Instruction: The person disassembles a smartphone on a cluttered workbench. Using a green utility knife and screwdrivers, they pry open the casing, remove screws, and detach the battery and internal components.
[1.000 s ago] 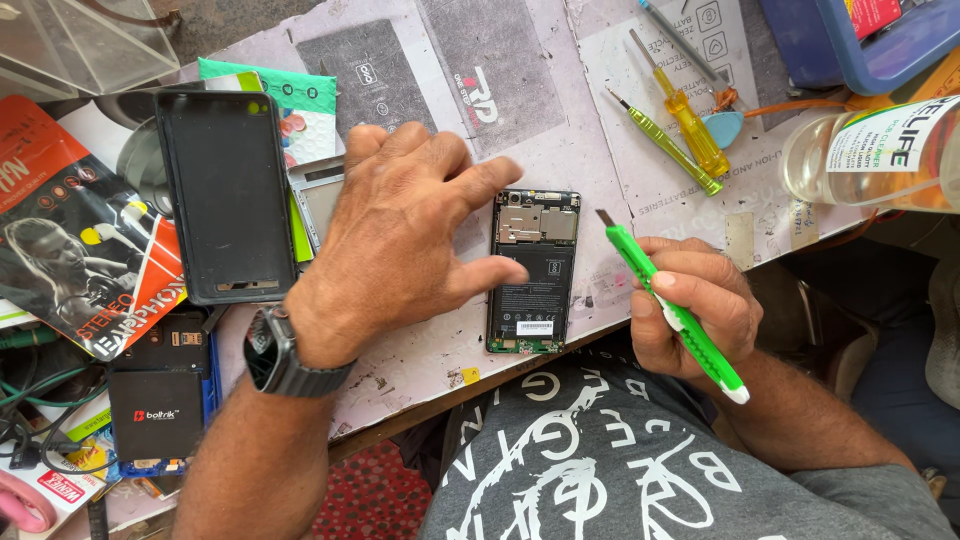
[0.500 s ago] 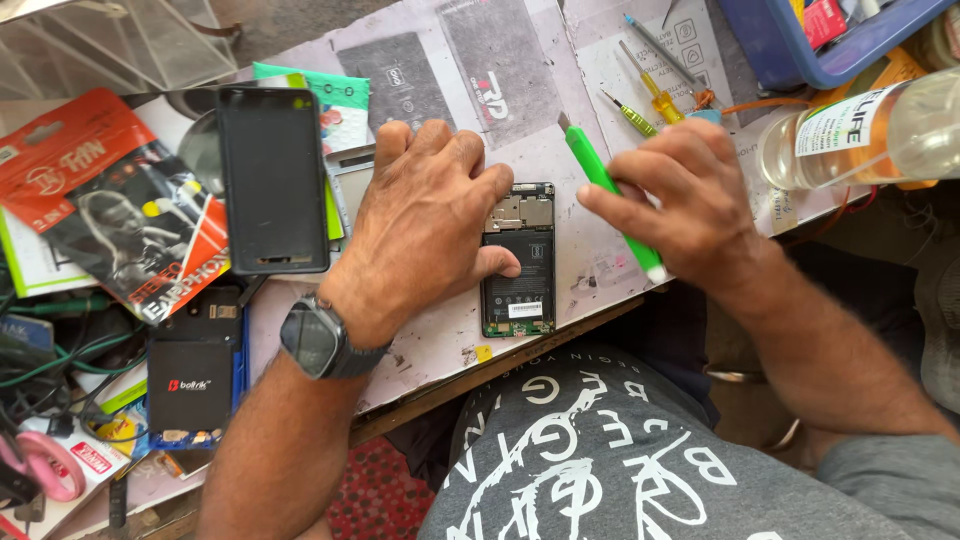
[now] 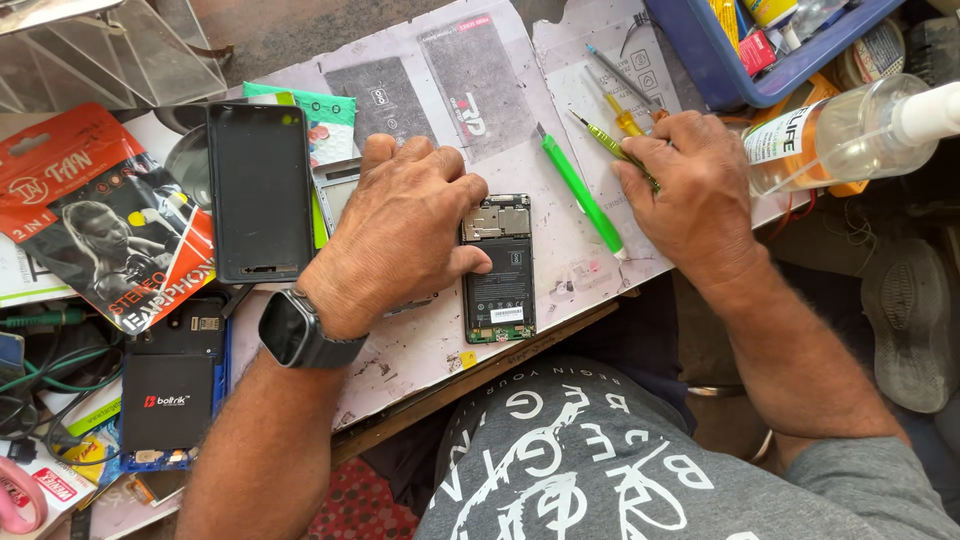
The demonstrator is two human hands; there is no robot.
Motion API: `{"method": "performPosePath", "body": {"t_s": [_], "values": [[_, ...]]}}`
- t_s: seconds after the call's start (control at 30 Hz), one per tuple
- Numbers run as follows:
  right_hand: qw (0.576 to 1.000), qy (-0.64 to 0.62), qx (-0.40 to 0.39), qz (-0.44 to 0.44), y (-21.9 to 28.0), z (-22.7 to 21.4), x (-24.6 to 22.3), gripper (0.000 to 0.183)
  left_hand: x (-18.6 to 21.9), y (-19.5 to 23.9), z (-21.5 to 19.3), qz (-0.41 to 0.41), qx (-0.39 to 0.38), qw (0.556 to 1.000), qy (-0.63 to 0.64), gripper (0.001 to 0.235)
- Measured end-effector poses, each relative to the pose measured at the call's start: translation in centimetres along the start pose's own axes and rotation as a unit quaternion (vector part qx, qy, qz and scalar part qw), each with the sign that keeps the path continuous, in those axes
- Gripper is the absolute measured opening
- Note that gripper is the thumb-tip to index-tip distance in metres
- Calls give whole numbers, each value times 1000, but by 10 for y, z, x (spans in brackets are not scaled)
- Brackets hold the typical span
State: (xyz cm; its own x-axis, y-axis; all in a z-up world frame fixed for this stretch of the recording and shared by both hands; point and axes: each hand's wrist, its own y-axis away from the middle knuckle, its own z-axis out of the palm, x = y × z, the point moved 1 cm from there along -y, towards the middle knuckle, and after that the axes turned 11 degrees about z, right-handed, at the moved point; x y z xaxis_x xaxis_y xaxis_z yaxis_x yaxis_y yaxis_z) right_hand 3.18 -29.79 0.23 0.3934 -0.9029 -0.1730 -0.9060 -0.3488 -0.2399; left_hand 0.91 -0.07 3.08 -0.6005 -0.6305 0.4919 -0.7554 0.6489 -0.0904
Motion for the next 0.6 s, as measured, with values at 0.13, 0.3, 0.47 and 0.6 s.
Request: {"method": "performPosePath", "body": {"t_s": [0.13, 0.3, 0.47, 0.6], "values": [[997, 75, -12, 24, 7, 7, -12, 13, -4, 3, 2, -8, -4, 1000, 18, 53], [996, 93, -6, 6, 5, 1, -14, 14, -6, 4, 8, -1, 22, 1000, 21, 56], [988, -130, -44, 74, 6, -9, -8, 15, -8, 6, 11, -4, 8, 1000, 17, 53], [940, -317, -49, 119, 11, -8, -12, 9, -7, 6, 7, 8, 26, 999, 18, 55]]}}
